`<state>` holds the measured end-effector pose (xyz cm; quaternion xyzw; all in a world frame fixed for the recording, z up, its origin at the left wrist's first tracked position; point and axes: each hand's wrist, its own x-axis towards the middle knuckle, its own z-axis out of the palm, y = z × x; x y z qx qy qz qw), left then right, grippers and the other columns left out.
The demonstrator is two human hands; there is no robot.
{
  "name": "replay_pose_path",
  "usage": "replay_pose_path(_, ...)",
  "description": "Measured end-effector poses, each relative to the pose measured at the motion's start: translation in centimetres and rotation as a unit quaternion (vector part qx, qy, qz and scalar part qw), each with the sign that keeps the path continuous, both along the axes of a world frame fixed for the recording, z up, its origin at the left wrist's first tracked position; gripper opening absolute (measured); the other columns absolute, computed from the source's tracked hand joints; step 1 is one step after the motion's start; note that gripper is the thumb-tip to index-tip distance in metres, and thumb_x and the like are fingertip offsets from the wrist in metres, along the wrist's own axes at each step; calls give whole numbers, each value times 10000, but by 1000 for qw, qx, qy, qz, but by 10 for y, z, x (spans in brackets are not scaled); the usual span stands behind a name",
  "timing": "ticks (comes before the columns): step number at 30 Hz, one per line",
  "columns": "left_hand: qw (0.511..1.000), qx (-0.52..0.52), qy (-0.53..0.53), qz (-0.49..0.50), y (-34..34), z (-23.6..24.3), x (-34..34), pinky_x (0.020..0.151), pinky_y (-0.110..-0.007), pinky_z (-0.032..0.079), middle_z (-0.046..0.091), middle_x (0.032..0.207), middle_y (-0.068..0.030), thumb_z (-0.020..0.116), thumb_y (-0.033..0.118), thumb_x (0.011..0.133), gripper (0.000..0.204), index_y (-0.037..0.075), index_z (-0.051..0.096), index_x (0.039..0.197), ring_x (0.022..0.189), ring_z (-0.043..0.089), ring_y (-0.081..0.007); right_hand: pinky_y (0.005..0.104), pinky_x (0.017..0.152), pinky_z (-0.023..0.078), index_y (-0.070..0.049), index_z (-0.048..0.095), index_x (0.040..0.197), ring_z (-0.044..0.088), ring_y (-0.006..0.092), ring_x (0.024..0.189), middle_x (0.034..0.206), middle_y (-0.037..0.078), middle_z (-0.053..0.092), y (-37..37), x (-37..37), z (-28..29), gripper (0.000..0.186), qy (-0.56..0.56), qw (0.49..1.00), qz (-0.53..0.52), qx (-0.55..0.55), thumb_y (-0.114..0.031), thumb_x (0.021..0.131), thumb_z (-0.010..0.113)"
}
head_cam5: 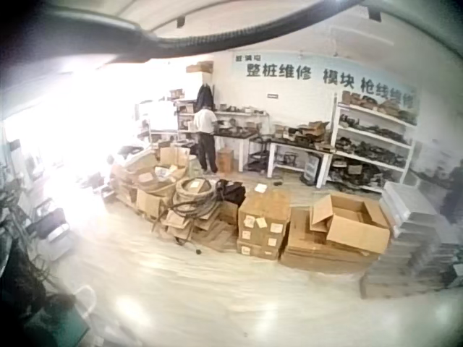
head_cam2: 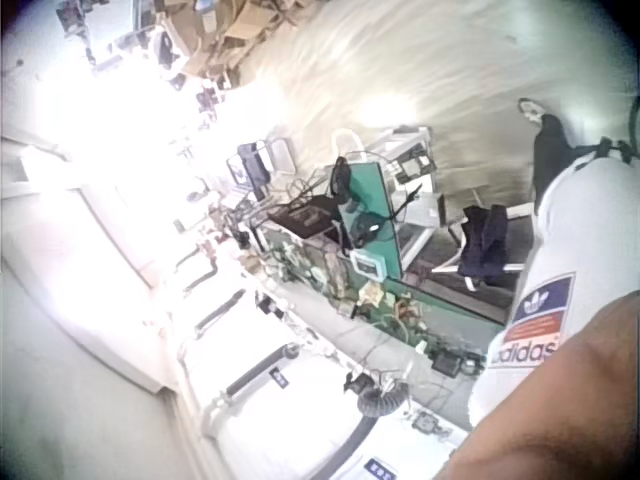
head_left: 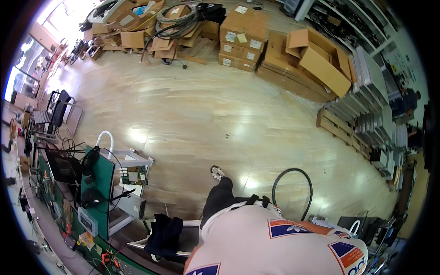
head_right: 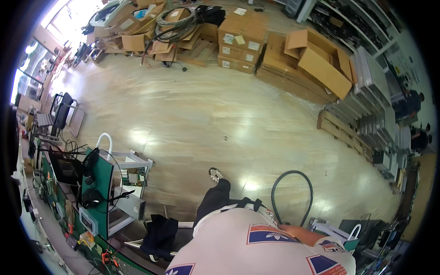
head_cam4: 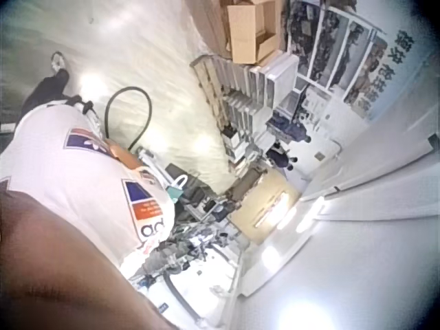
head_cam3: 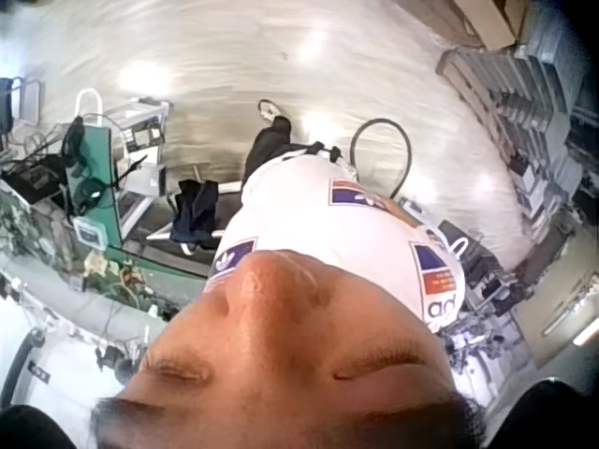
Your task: The person handles multiple wires on a workbench, inserting wire ends into connectors and organizing the bundle by hand and with pliers.
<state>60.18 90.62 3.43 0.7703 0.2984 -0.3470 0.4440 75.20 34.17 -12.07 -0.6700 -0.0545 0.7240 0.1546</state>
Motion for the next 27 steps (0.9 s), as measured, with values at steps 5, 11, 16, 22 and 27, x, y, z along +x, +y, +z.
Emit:
replay_pose_path(5,999,-12,14,33,84,19,46,833,-436,506,671,974,-225,620,361,862,400,3,662,1035,945,644,-399,365,692,532,3,657,1034,679,237,807,885,127,702,195,160,96,270,-125,982,-141,4,-190,875,556)
replay_pose_path(11,994,24,-24,102,196,-10,111,772,-405,531,695,888,-192,649,344,838,325,49,700,966,875,680,-353,355,673,536,35,689,941,693,262,746,815,162,695,293,234,57,339,-187,962,-197,19,-278,817,646)
replay_pose_path(16,986,16,-33,164,283,-43,180,768,-397,531,699,908,-189,649,333,836,338,37,691,994,876,687,-329,435,859,502,28,688,1015,639,422,975,957,281,668,334,295,-43,499,-212,976,-25,35,-412,784,649)
replay_pose_path(22,934,34,9,356,407,-62,238,732,-383,535,718,937,-156,620,243,834,237,48,698,944,820,699,-305,453,744,537,-58,722,816,667,378,840,910,224,676,628,546,-85,256,-266,905,332,30,-268,775,581)
replay_pose_path(27,844,-67,-3,533,473,-71,286,805,-374,536,720,1002,-137,620,225,844,313,103,688,1124,842,692,-332,507,787,514,-38,699,919,651,420,864,926,266,657,1021,786,-19,287,-469,813,263,224,-228,828,503)
